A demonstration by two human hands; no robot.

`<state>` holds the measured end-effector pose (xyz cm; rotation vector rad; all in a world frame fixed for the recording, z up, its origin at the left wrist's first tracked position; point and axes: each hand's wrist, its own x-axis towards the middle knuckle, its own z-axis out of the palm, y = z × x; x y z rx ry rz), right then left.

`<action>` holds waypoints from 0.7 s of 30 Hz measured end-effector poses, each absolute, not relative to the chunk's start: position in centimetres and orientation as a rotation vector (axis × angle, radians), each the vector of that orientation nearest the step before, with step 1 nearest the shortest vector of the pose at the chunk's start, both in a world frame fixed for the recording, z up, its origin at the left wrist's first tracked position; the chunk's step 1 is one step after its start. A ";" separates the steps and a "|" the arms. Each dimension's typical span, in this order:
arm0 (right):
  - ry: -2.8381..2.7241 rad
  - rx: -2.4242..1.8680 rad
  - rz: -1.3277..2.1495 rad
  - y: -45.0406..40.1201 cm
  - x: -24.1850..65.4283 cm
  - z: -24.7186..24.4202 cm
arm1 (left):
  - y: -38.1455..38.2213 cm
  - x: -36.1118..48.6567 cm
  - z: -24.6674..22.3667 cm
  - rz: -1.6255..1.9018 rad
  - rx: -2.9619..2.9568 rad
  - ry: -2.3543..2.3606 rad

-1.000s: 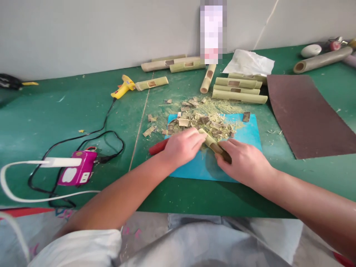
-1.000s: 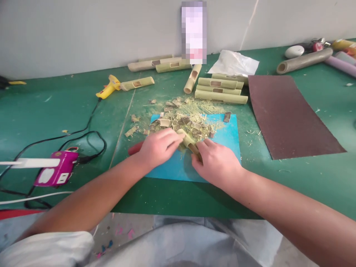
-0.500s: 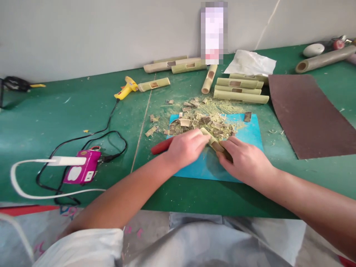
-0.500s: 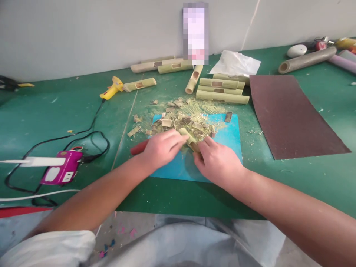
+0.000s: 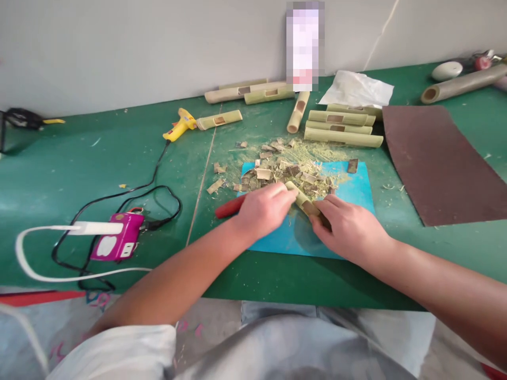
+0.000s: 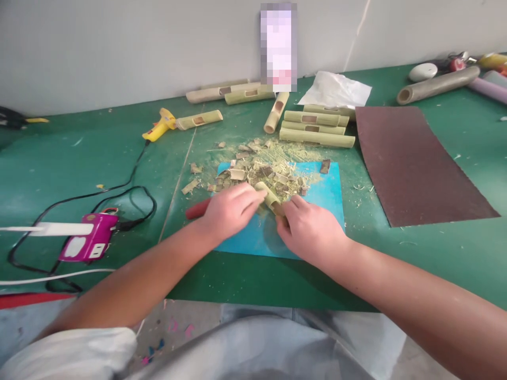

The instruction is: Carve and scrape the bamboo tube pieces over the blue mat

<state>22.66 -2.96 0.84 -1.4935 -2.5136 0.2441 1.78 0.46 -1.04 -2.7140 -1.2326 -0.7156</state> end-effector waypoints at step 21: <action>-2.538 -1.534 0.318 -2.8 22.7 0.9 | 0.3 2.0 -1.1 -0.798 -2.779 -1.200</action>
